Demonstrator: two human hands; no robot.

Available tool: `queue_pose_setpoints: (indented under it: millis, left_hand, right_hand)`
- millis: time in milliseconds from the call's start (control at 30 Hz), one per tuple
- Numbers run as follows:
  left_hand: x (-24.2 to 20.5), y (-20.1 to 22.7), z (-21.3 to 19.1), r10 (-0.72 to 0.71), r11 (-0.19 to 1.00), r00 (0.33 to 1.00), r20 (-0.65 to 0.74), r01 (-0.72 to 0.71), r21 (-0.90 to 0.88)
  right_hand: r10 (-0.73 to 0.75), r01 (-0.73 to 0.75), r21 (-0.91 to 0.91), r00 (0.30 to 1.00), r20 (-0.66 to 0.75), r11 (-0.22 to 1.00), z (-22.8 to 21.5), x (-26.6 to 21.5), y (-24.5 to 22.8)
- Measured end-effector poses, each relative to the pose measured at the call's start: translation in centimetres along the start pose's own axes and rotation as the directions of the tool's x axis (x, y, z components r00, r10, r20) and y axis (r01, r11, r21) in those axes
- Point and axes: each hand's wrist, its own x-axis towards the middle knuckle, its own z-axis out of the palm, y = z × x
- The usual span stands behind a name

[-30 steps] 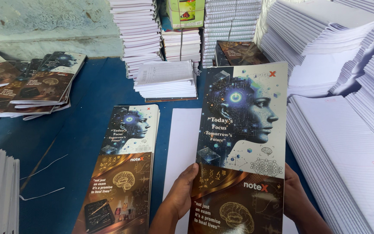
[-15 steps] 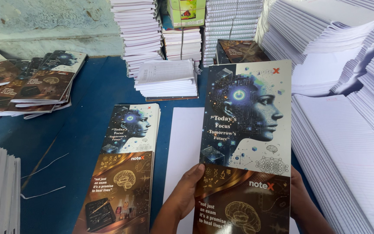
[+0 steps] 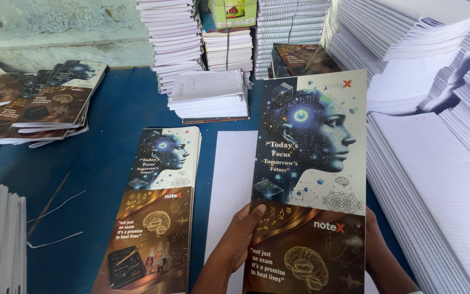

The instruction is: The person assembles notebooks by folding a large white cover sheet in half, inserting a stack of lined pages, and closing the cover. The person repeats this process multiple times, stacking the finished notebooks on the left side of the table.

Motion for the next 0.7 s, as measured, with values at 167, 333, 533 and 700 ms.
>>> queue_pose_setpoints:
  millis: [167,333,533,700]
  left_hand:
    - [0.1,-0.3,0.4,0.027,0.998,1.0,-0.014,-0.027,0.052]
    - [-0.3,0.0,0.4,-0.012,0.983,1.0,-0.029,0.017,0.181]
    - [-0.4,0.0,0.5,0.082,0.987,0.994,-0.065,-0.072,0.147]
    - [-0.9,0.6,0.7,0.109,0.988,0.99,-0.093,-0.098,0.116]
  right_hand:
    - [0.101,-0.101,-0.005,0.993,-0.059,0.995,-0.1,0.4,0.2]
    - [0.198,-0.211,-0.106,0.972,-0.128,0.972,0.4,0.2,-0.8]
    - [0.22,-0.25,-0.153,0.957,-0.186,0.956,2.5,0.2,-2.1]
    - [0.226,-0.253,-0.109,0.952,-0.207,0.961,4.5,-0.6,-3.9]
